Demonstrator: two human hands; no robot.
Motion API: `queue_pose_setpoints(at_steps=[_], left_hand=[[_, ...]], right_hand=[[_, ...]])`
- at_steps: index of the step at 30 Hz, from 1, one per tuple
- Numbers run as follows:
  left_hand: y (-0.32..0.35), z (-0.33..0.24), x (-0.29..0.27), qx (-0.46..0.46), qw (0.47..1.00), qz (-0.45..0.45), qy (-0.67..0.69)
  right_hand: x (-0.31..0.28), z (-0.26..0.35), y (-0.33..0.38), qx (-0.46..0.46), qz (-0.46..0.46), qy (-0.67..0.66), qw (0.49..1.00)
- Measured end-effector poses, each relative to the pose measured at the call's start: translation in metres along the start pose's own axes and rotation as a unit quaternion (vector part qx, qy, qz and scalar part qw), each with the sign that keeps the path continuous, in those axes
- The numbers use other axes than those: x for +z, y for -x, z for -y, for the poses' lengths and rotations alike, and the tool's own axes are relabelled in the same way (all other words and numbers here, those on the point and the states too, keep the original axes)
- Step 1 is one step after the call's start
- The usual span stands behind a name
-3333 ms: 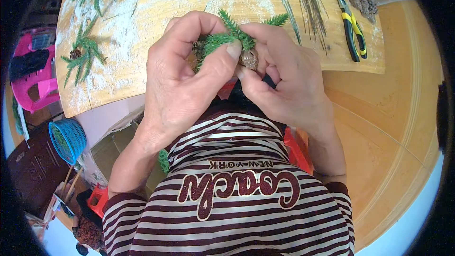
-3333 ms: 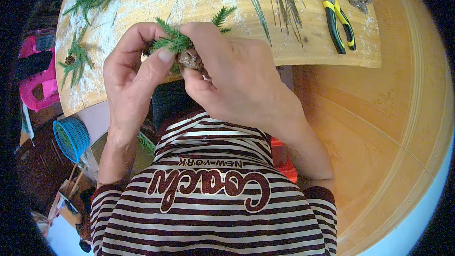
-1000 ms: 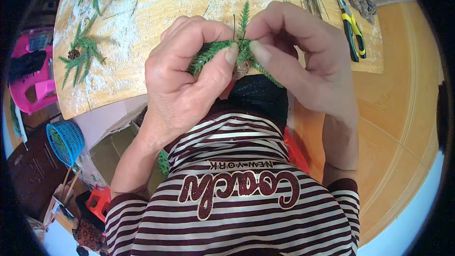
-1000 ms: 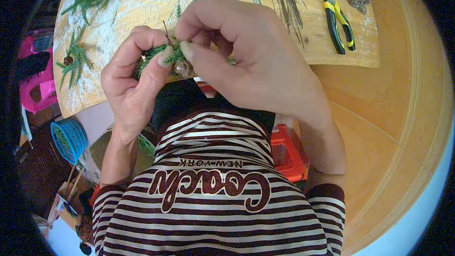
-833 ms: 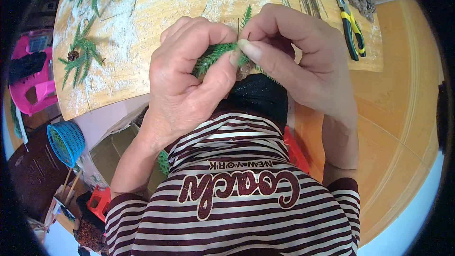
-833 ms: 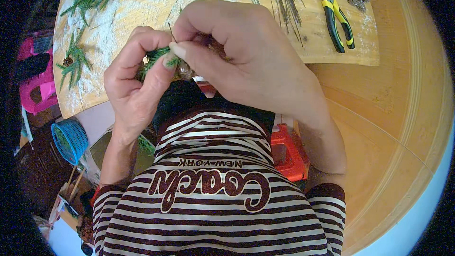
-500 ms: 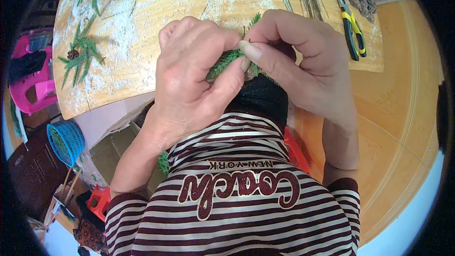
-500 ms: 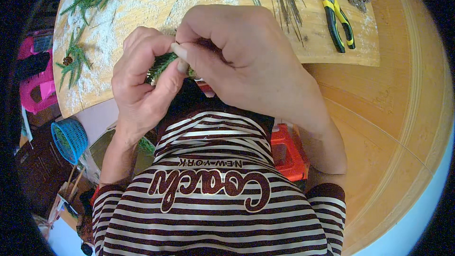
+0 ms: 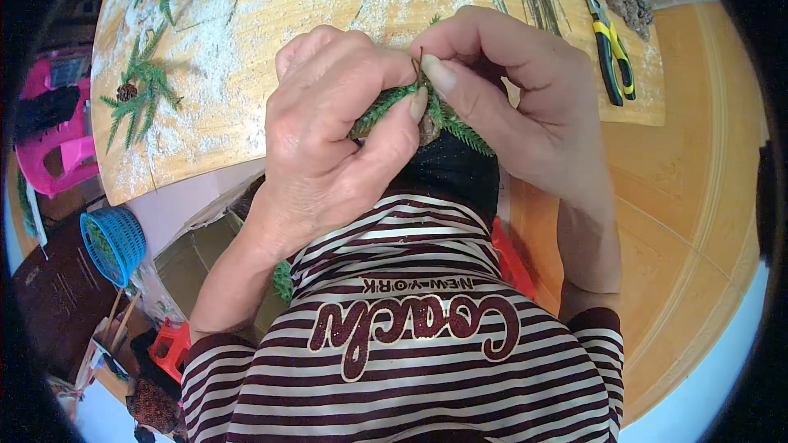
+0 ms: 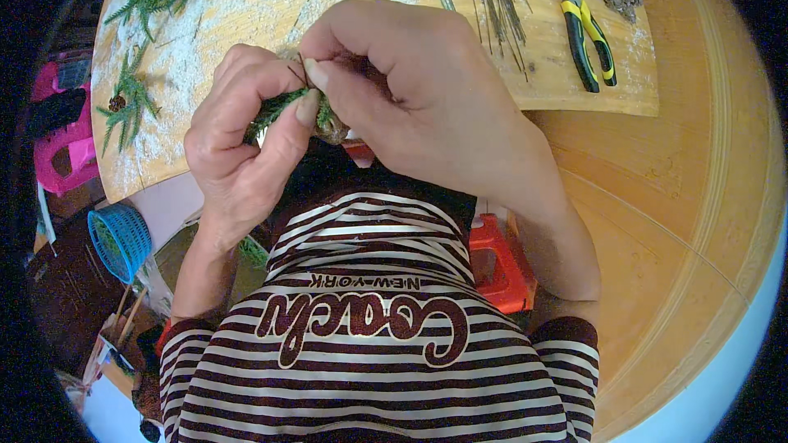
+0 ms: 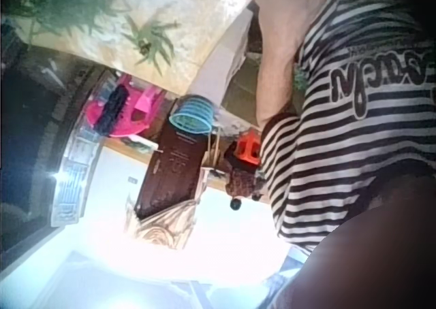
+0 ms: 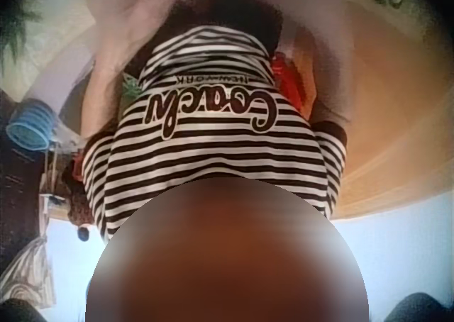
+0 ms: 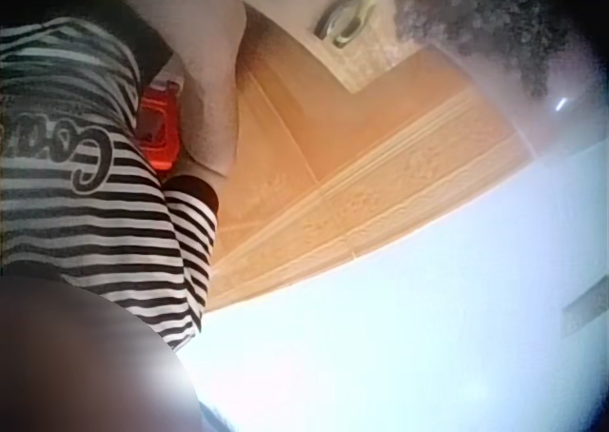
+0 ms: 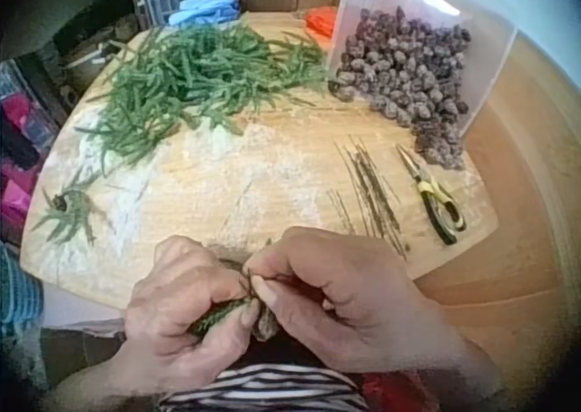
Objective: Assembling artificial pine branches and decorative pinecones using wire and pliers at a workbench.
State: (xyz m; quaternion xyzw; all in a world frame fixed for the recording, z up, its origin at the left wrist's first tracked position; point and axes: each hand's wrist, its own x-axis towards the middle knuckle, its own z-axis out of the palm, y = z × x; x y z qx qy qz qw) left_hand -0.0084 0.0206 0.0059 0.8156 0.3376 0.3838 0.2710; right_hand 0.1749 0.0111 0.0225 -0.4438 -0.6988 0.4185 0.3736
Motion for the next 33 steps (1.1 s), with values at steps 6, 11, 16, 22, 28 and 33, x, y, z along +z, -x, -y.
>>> queue_pose_setpoints(at_steps=[6,11,16,22,28,33], left_hand=[[0.0017,-0.0011,0.0,-0.027,0.999,0.004,0.023],[0.0025,-0.0016,-0.0017,-0.059,0.996,0.011,0.064],[0.0021,-0.0036,-0.0041,-0.076,0.993,0.016,0.091],[0.0026,-0.0036,-0.0044,-0.092,0.991,0.024,0.091],[0.0019,-0.0022,0.0015,-0.075,0.991,-0.017,0.106],[0.0036,-0.0015,-0.0052,-0.053,0.994,0.026,0.093]], right_hand=[[0.0017,0.0032,-0.0002,0.039,0.003,-0.07,0.997],[0.0028,0.0054,-0.0008,0.057,0.004,-0.084,0.995],[0.0037,0.0071,-0.0032,0.097,-0.005,-0.124,0.988],[0.004,0.0019,-0.0018,0.057,-0.001,-0.137,0.989],[0.0025,0.0048,-0.0057,0.087,0.027,-0.161,0.983],[0.0062,-0.0001,-0.0033,0.059,0.008,-0.166,0.984]])
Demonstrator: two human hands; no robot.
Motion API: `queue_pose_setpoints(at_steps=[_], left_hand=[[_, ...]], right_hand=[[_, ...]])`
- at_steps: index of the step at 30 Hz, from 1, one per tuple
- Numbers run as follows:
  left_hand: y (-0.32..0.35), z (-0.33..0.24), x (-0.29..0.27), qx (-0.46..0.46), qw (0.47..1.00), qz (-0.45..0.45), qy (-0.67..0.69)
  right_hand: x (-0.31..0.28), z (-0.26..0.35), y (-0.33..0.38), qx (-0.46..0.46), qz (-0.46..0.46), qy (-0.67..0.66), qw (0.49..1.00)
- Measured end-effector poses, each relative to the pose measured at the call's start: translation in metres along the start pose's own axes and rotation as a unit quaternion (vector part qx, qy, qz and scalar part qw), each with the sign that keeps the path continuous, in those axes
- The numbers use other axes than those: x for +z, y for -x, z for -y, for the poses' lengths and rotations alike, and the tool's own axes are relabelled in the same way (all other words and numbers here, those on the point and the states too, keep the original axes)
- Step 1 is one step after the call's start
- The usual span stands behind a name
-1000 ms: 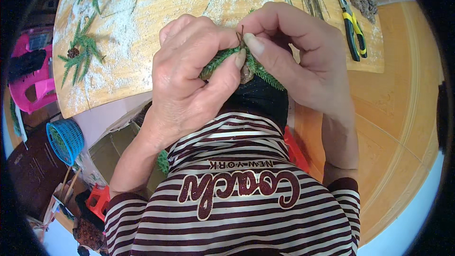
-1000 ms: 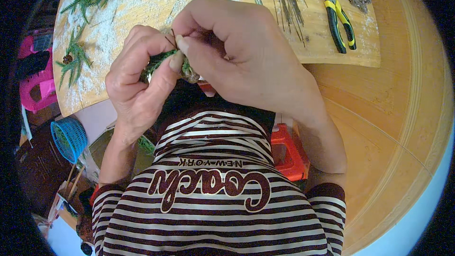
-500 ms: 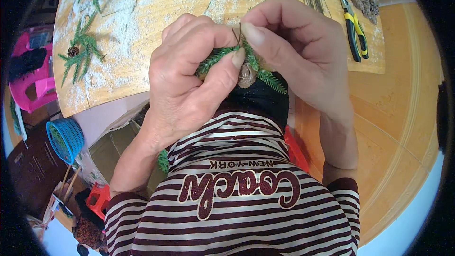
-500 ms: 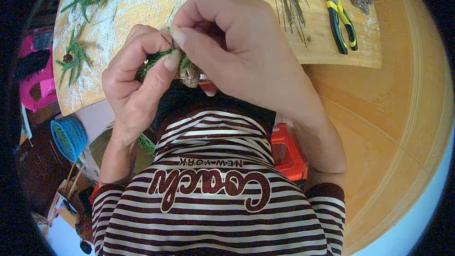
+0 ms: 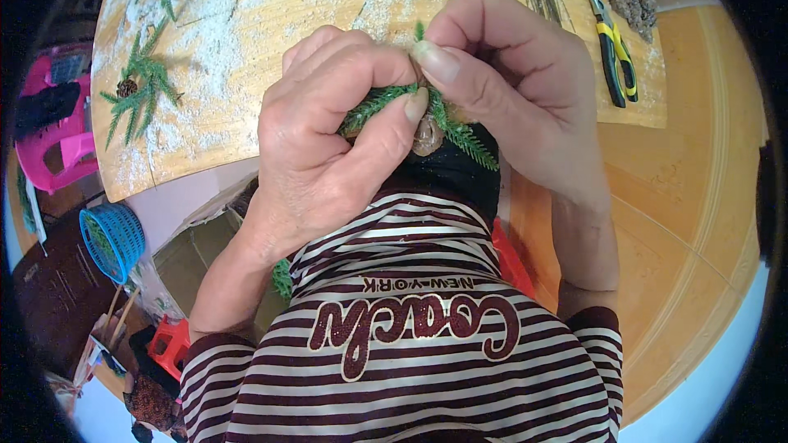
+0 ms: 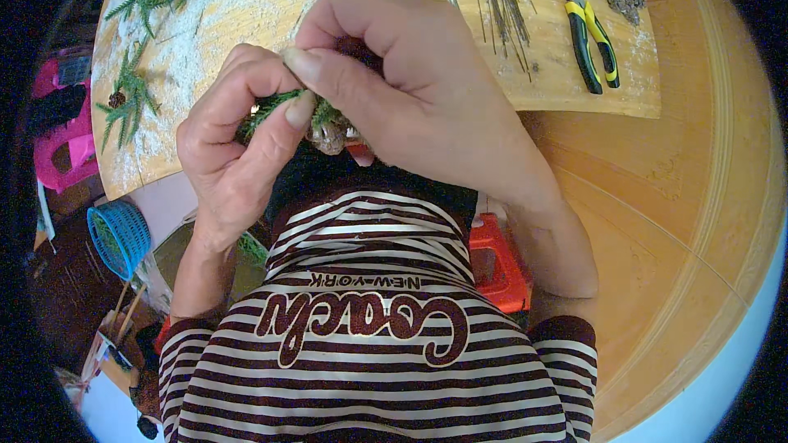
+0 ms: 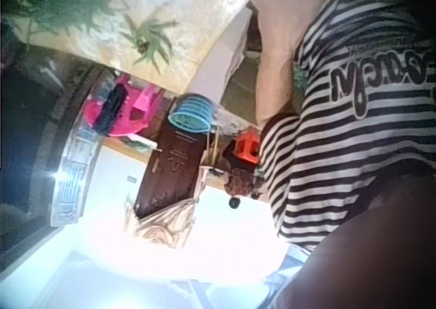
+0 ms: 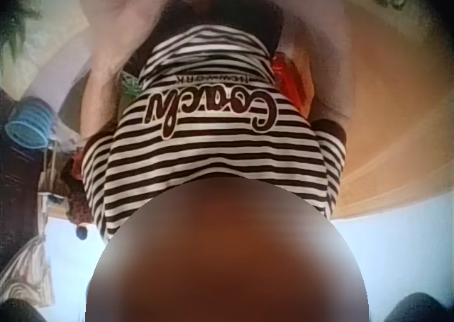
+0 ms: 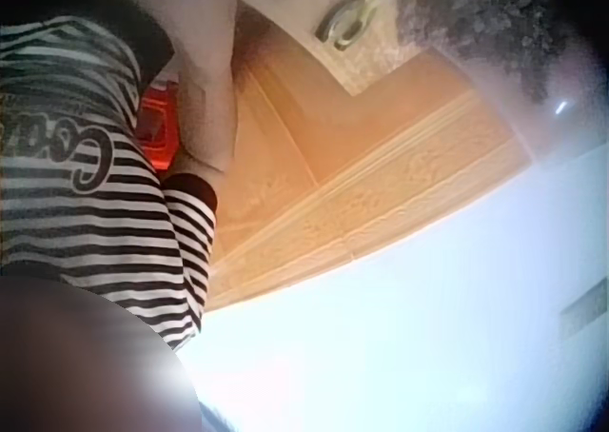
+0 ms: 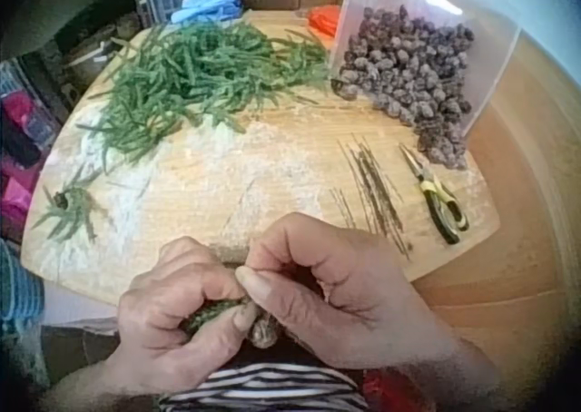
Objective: Assembling artificial pine branches and decorative pinecones using wire and pliers at a workbench.
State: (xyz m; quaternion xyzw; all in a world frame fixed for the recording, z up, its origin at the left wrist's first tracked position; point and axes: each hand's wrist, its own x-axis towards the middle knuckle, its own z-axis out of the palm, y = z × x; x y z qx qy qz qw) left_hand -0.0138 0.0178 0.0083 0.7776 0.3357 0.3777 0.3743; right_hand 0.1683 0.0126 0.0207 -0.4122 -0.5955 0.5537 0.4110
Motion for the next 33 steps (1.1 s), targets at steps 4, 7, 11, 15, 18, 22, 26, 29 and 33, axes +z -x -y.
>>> queue_pose_setpoints(at_steps=[4,7,11,15,18,22,26,29,33], left_hand=[[0.001,-0.002,-0.001,-0.054,0.997,-0.008,0.046],[0.0,-0.006,0.003,-0.117,0.978,-0.043,0.166],[-0.001,-0.005,0.001,-0.135,0.964,-0.035,0.226],[-0.003,-0.004,-0.002,-0.125,0.954,-0.015,0.274],[-0.003,-0.001,-0.006,-0.115,0.945,0.003,0.306],[-0.003,0.003,-0.011,-0.106,0.937,0.033,0.331],[-0.001,0.004,-0.013,-0.121,0.926,0.038,0.354],[-0.002,0.006,-0.016,-0.123,0.921,0.044,0.367],[-0.003,0.006,-0.016,-0.126,0.915,0.048,0.379]], right_hand=[[0.001,-0.001,0.006,-0.025,-0.036,0.006,0.999],[0.004,-0.001,0.009,-0.08,-0.046,0.075,0.993],[0.001,-0.003,0.006,-0.222,-0.03,0.214,0.951],[0.0,0.009,0.007,-0.181,-0.014,0.209,0.961],[-0.003,0.011,0.01,-0.117,0.006,0.129,0.985],[-0.005,0.012,0.012,-0.066,0.019,0.062,0.996],[-0.01,0.014,0.011,-0.048,0.057,-0.019,0.997],[-0.009,0.013,0.01,-0.038,0.066,-0.06,0.995],[-0.008,0.011,0.009,-0.034,0.049,-0.06,0.996]])
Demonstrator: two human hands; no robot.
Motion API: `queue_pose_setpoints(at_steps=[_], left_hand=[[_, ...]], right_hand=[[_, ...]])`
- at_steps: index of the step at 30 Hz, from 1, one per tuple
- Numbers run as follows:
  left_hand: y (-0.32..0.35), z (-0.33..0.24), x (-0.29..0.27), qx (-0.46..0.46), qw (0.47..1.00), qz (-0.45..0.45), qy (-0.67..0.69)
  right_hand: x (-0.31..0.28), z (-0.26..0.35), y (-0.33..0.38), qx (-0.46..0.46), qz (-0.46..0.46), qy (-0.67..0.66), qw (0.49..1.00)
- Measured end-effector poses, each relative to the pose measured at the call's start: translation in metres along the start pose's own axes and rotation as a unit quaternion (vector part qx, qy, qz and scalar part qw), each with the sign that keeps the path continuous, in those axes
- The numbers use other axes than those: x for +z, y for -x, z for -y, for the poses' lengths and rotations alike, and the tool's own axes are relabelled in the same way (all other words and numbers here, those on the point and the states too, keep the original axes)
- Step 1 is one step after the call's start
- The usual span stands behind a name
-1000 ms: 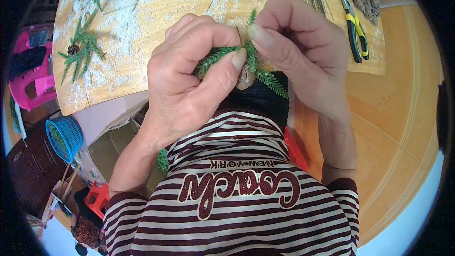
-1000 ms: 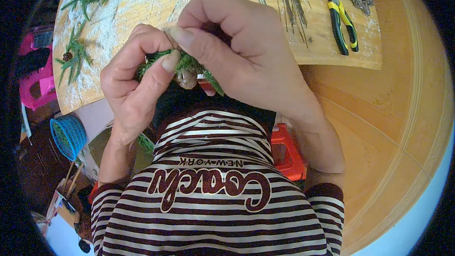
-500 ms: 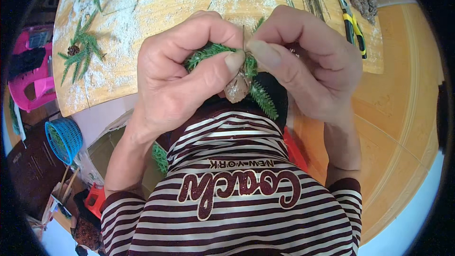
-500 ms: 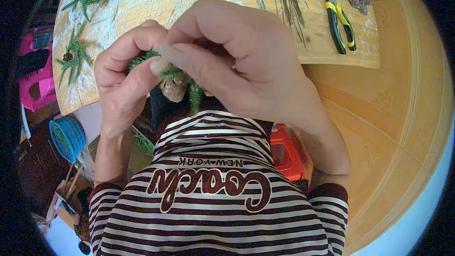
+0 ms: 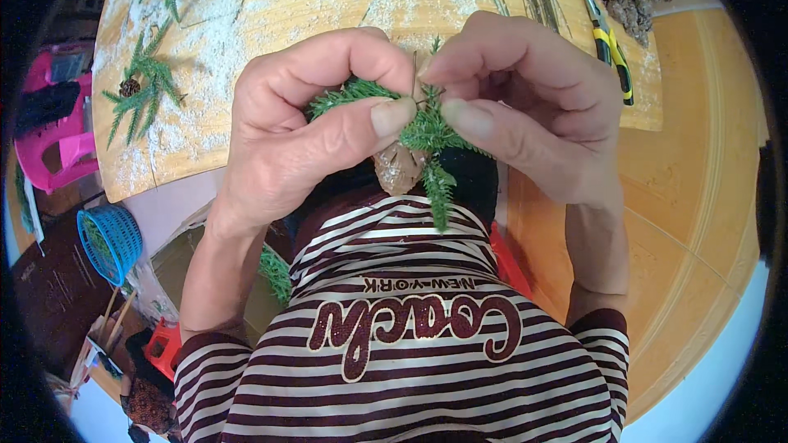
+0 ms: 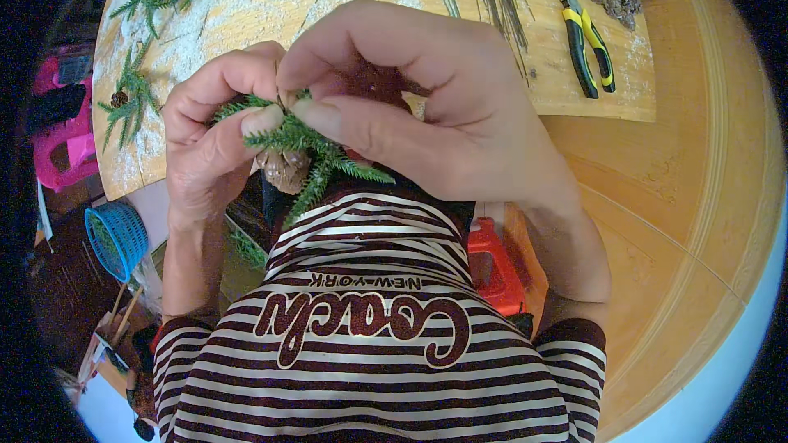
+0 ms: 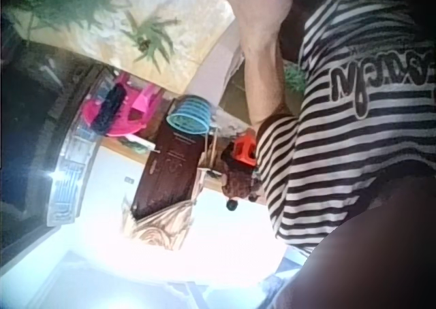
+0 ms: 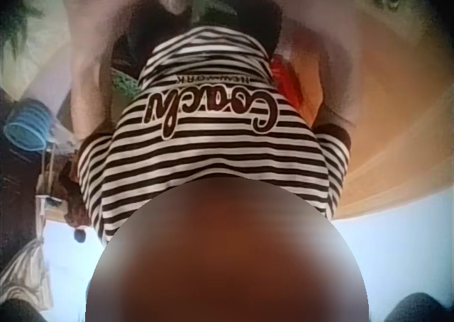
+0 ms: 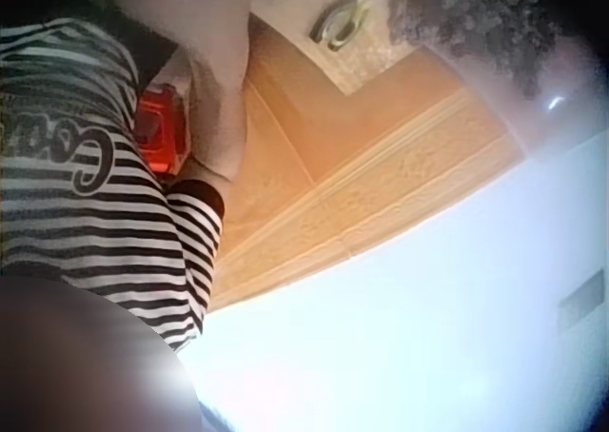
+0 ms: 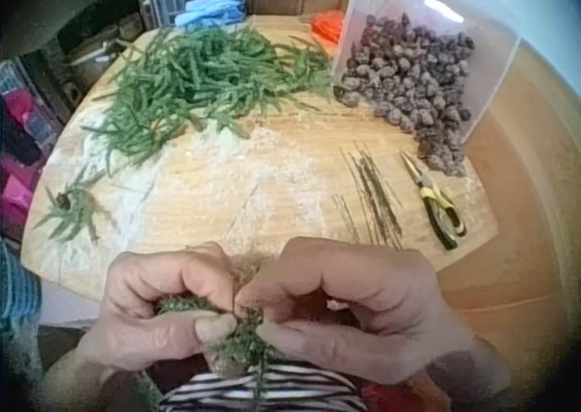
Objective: Assembling artificial pine branches and decorative pinecones using wire and pliers at a workbench.
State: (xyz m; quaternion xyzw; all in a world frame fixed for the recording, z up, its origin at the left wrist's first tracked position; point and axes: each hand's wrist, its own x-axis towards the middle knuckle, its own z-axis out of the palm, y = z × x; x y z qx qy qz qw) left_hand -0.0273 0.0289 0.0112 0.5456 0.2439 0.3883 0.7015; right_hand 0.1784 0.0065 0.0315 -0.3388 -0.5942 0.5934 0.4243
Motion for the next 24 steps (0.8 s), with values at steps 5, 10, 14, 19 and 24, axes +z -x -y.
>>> queue_pose_setpoints(at_steps=[5,10,14,19,24], left_hand=[[-0.001,-0.002,0.002,-0.003,1.0,0.004,-0.009],[0.0,-0.002,0.004,-0.041,0.998,0.009,0.049],[-0.002,-0.001,0.004,-0.066,0.995,0.02,0.074],[-0.001,0.001,0.004,-0.095,0.991,0.016,0.097],[-0.001,-0.001,0.004,-0.146,0.978,0.027,0.149]], right_hand=[[0.006,0.002,-0.003,-0.023,-0.026,0.031,0.999],[-0.002,-0.006,-0.011,-0.166,0.016,0.165,0.972],[-0.007,-0.011,-0.013,-0.208,0.021,0.183,0.961],[-0.007,-0.008,-0.013,-0.198,0.033,0.211,0.957],[-0.009,-0.008,-0.013,-0.199,0.05,0.219,0.954]])
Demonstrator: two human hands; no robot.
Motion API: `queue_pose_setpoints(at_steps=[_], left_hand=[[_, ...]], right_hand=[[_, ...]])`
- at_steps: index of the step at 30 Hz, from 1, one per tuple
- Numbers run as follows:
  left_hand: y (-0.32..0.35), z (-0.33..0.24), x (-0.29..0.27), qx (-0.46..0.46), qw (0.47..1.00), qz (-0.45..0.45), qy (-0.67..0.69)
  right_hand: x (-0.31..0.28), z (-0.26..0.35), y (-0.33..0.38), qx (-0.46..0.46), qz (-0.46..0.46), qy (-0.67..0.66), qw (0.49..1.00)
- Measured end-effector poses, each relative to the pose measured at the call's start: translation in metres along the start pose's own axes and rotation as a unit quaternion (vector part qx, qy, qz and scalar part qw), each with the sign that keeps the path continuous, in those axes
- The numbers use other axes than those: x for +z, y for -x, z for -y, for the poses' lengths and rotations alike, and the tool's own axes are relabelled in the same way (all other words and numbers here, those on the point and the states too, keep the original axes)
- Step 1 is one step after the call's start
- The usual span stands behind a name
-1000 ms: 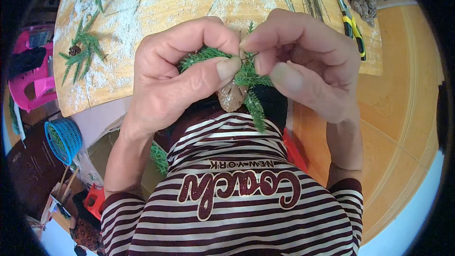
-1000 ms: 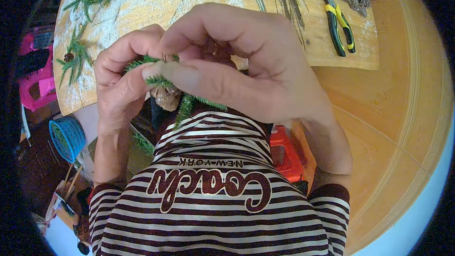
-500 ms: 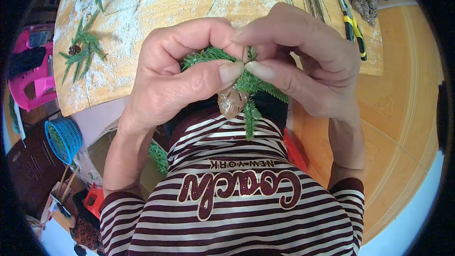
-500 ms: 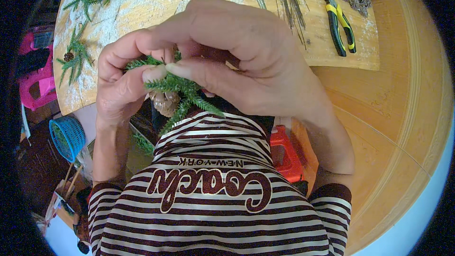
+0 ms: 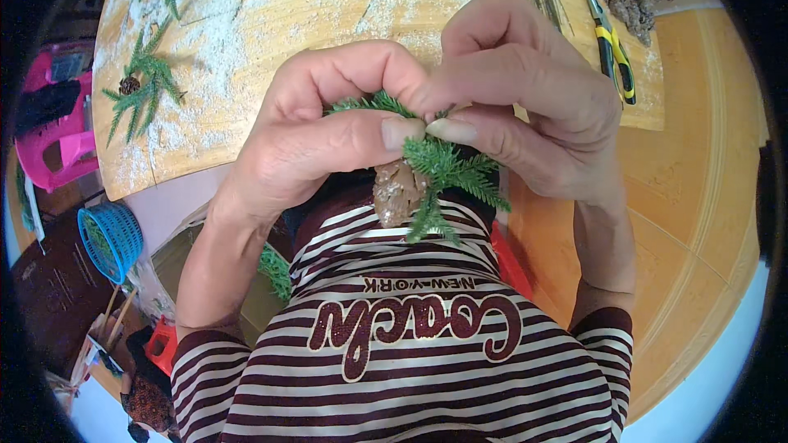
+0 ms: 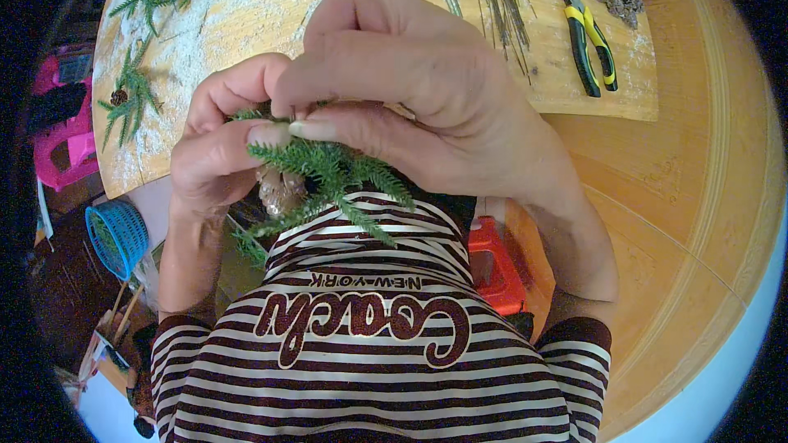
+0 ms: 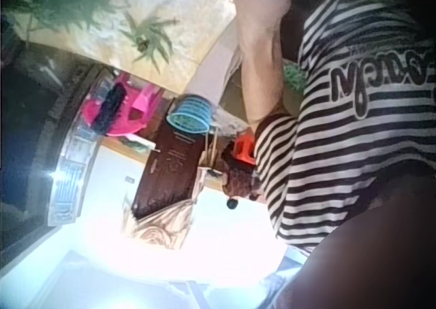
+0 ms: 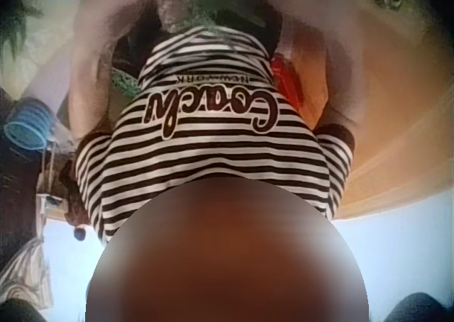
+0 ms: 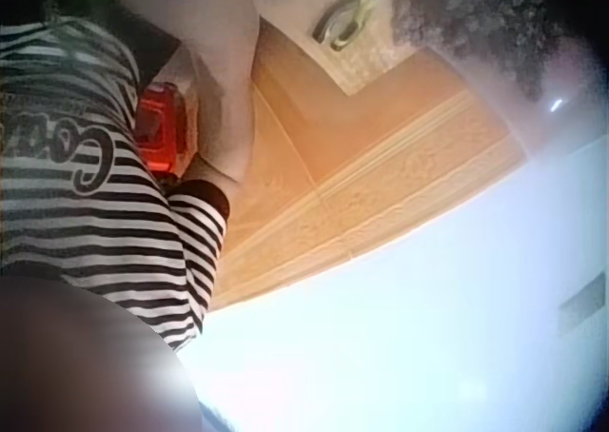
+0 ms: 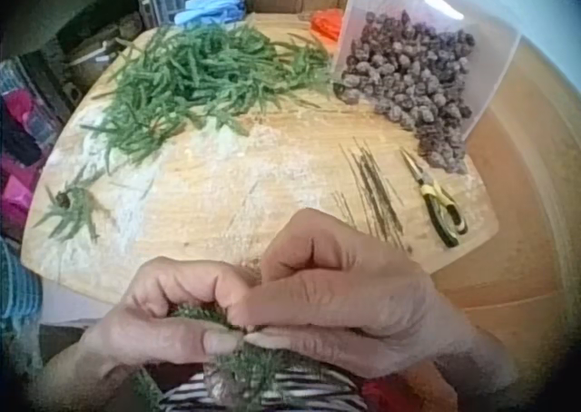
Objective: Assembling artificial pine branches and decorative pinecones using wire and pliers at a workbench.
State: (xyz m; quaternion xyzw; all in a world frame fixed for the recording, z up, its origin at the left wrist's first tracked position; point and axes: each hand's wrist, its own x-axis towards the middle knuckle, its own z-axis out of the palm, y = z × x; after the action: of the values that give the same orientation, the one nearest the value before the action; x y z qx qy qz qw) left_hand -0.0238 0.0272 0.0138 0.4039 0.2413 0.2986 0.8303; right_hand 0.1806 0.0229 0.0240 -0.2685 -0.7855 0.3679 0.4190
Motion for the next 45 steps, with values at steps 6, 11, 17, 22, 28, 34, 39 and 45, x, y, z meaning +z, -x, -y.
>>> queue_pose_setpoints(at_steps=[6,11,17,22,28,34,39,45], left_hand=[[-0.002,0.004,0.0,-0.024,0.996,0.039,0.077],[-0.003,0.007,0.007,0.001,0.994,0.019,0.11],[-0.003,0.006,0.008,0.007,0.997,-0.011,0.075],[0.002,-0.002,0.009,-0.03,0.998,-0.032,-0.048],[0.007,0.001,0.005,-0.051,0.988,-0.047,-0.137],[0.01,0.002,0.007,-0.041,0.989,-0.053,-0.129],[0.011,0.001,0.009,-0.035,0.989,-0.057,-0.136],[0.011,0.001,0.006,-0.04,0.988,-0.06,-0.135]], right_hand=[[0.001,0.001,0.003,0.027,0.006,-0.067,0.997],[0.003,0.003,0.003,0.024,0.005,-0.068,0.997],[0.003,0.008,0.002,-0.015,0.008,-0.002,1.0],[0.006,0.012,0.006,0.019,0.014,0.044,0.999],[0.011,0.007,0.009,0.005,0.015,0.057,0.998],[0.012,0.007,0.009,-0.003,0.011,0.07,0.997],[0.01,0.008,0.012,0.019,0.034,0.07,0.997],[0.01,0.007,0.012,0.023,0.033,0.064,0.997]])
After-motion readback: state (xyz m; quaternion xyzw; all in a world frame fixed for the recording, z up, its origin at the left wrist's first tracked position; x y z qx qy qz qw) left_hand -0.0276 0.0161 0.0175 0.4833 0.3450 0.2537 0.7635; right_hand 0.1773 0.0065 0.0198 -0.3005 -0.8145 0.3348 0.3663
